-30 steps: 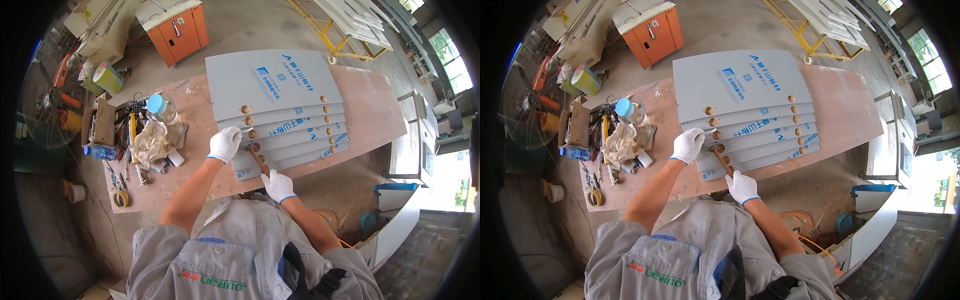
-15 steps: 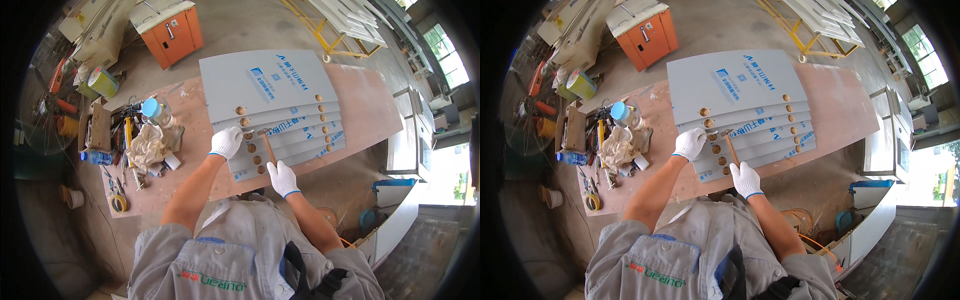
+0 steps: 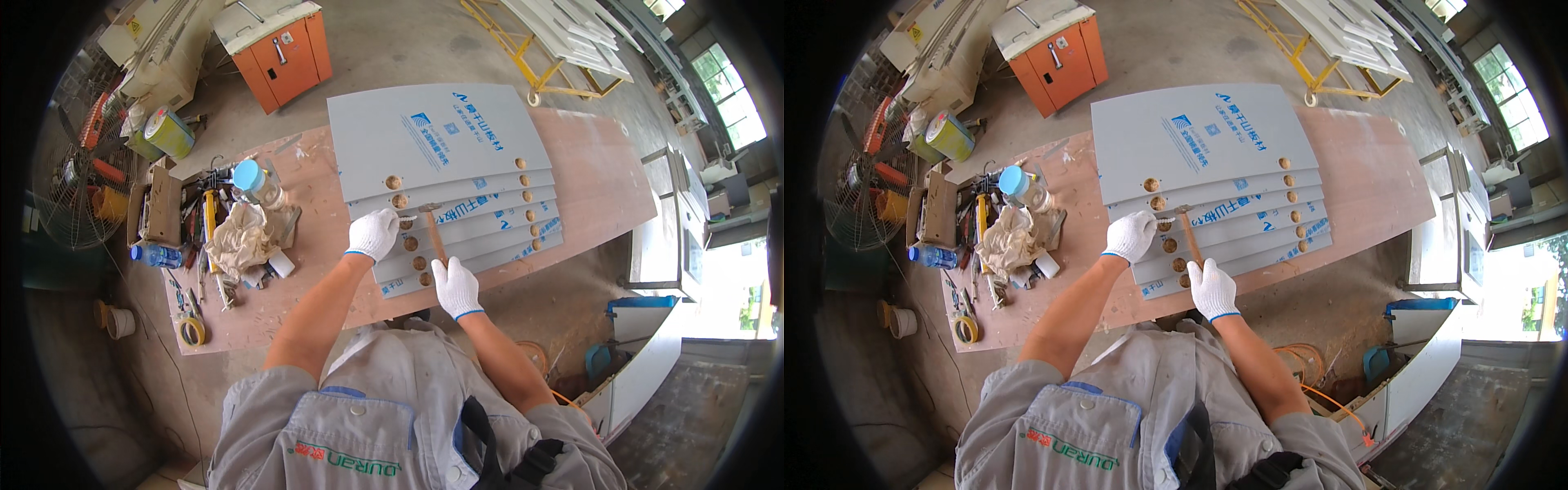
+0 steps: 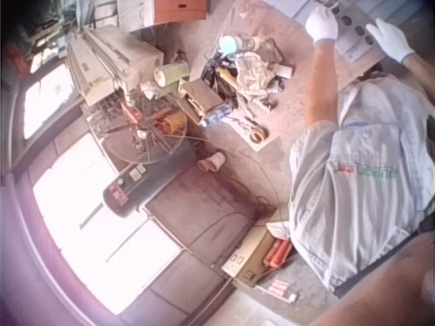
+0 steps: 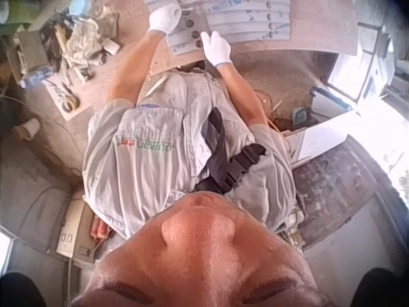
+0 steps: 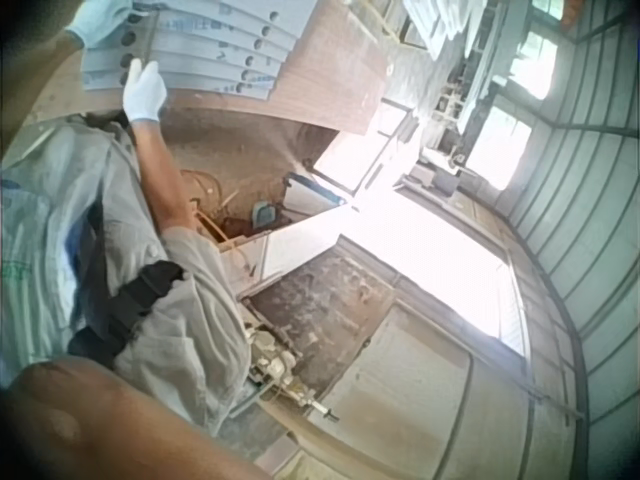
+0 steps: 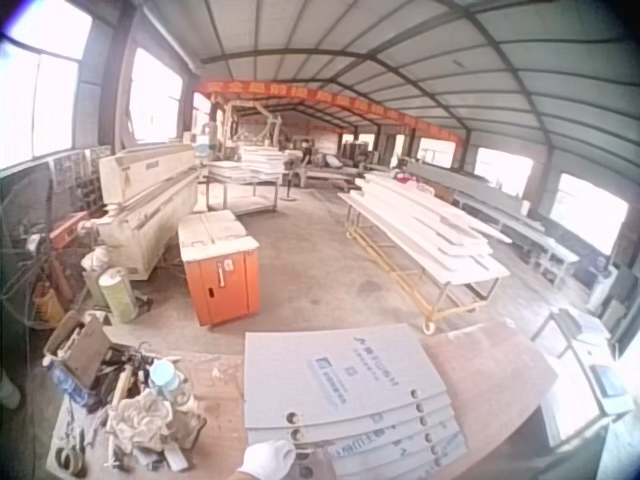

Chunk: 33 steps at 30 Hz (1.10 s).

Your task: The person uses a hammer and a sealant gun to install round wooden plugs into pre-drilled holes in a stack of panels, then cleans the area by hand.

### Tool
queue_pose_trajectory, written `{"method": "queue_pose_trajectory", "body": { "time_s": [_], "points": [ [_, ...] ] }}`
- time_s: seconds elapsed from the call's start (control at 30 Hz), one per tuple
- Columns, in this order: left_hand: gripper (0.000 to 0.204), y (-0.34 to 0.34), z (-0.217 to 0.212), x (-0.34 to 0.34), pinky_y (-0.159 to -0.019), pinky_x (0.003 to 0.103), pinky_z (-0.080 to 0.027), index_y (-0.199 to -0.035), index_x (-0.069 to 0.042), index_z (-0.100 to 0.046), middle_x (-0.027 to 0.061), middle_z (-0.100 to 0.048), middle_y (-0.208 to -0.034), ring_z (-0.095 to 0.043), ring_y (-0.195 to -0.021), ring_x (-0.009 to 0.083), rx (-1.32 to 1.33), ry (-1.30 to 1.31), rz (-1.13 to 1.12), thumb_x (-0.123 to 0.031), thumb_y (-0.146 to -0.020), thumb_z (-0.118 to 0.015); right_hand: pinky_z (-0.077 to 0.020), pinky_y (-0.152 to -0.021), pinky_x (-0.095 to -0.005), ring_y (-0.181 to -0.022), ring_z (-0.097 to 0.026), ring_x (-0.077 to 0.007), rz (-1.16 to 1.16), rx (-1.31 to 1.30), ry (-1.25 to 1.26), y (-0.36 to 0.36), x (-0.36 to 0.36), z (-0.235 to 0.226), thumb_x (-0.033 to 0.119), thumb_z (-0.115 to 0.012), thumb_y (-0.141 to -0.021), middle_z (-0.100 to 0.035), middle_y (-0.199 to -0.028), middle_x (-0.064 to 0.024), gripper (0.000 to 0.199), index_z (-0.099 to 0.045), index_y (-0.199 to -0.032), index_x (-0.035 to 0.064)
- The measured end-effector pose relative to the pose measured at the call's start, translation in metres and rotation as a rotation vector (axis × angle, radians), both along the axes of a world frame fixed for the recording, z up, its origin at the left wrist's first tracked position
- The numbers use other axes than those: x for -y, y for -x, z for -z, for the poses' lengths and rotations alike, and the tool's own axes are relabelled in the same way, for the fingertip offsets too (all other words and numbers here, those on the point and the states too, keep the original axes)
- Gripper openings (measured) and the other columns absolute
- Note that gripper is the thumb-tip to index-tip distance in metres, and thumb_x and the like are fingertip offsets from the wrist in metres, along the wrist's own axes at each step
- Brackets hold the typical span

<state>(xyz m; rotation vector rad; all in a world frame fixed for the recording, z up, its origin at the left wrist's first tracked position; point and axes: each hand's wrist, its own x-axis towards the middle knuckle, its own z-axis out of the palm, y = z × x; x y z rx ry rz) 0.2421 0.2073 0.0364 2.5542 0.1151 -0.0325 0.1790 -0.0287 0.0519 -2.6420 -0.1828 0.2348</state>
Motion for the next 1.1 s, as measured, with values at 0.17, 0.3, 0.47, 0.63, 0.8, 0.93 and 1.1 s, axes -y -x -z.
{"method": "queue_pose_trajectory", "body": {
  "time_s": [0.17,0.3,0.47,0.63,0.8,0.93,1.1],
  "points": [
    [0.022,0.000,-0.001,0.001,-0.084,0.047,-0.057,-0.103,-0.014,-0.076,0.0133,-0.076,-0.100,-0.072,-0.095,0.0356,0.017,0.031,-0.009,-0.028,-0.097,-0.060,-0.0534,-0.071,-0.0591,-0.074,-0.068,-0.0486,-0.023,0.032,0.026,-0.003,0.000,0.004,0.049,-0.048,-0.106,-0.069,-0.075,-0.0271,0.051,-0.059,-0.094,0.0010],
    [0.021,0.001,-0.002,0.003,-0.084,0.047,-0.057,-0.102,-0.013,-0.075,0.0127,-0.076,-0.099,-0.072,-0.094,0.0352,0.038,0.032,0.002,-0.028,-0.096,-0.061,-0.0532,-0.068,-0.0583,-0.073,-0.068,-0.0479,-0.046,-0.001,0.116,-0.004,-0.001,0.016,0.047,-0.051,-0.106,-0.068,-0.072,-0.0265,0.047,-0.059,-0.092,0.0018],
    [0.019,0.004,0.004,0.003,-0.081,0.047,-0.057,-0.098,-0.013,-0.074,0.0114,-0.076,-0.096,-0.072,-0.092,0.0350,0.106,0.027,0.009,-0.026,-0.096,-0.060,-0.0532,-0.064,-0.0572,-0.067,-0.068,-0.0462,0.008,0.212,-0.041,0.006,-0.002,0.012,0.044,-0.054,-0.105,-0.068,-0.070,-0.0255,0.043,-0.059,-0.092,0.0028],
    [0.018,0.007,0.006,-0.002,-0.079,0.047,-0.057,-0.098,-0.014,-0.074,0.0117,-0.075,-0.095,-0.071,-0.089,0.0354,0.129,0.022,-0.023,-0.026,-0.096,-0.061,-0.0530,-0.065,-0.0570,-0.069,-0.069,-0.0460,-0.039,0.084,0.092,-0.005,0.001,0.004,0.046,-0.053,-0.105,-0.068,-0.070,-0.0242,0.045,-0.059,-0.093,0.0034],
    [0.016,0.016,0.004,-0.007,-0.076,0.048,-0.057,-0.094,-0.013,-0.072,0.0130,-0.074,-0.092,-0.071,-0.086,0.0367,0.170,0.058,-0.061,-0.025,-0.096,-0.063,-0.0536,-0.069,-0.0573,-0.074,-0.070,-0.0466,-0.066,-0.003,0.143,-0.013,0.003,0.005,0.048,-0.051,-0.105,-0.069,-0.075,-0.0260,0.047,-0.059,-0.094,0.0028],
    [0.015,0.026,0.009,-0.020,-0.076,0.048,-0.057,-0.095,-0.013,-0.073,0.0134,-0.074,-0.091,-0.071,-0.085,0.0374,0.170,0.085,-0.094,-0.025,-0.096,-0.063,-0.0543,-0.070,-0.0572,-0.075,-0.070,-0.0467,-0.076,-0.018,0.166,-0.015,0.001,0.006,0.047,-0.051,-0.105,-0.070,-0.075,-0.0264,0.047,-0.060,-0.094,0.0026],
    [0.015,0.029,0.009,-0.021,-0.076,0.047,-0.057,-0.094,-0.013,-0.074,0.0134,-0.075,-0.091,-0.072,-0.083,0.0370,0.197,0.094,-0.108,-0.025,-0.095,-0.065,-0.0545,-0.070,-0.0574,-0.075,-0.070,-0.0470,-0.043,0.034,0.092,-0.010,0.000,0.007,0.048,-0.052,-0.104,-0.070,-0.075,-0.0260,0.048,-0.060,-0.094,0.0024]
  ]
}}
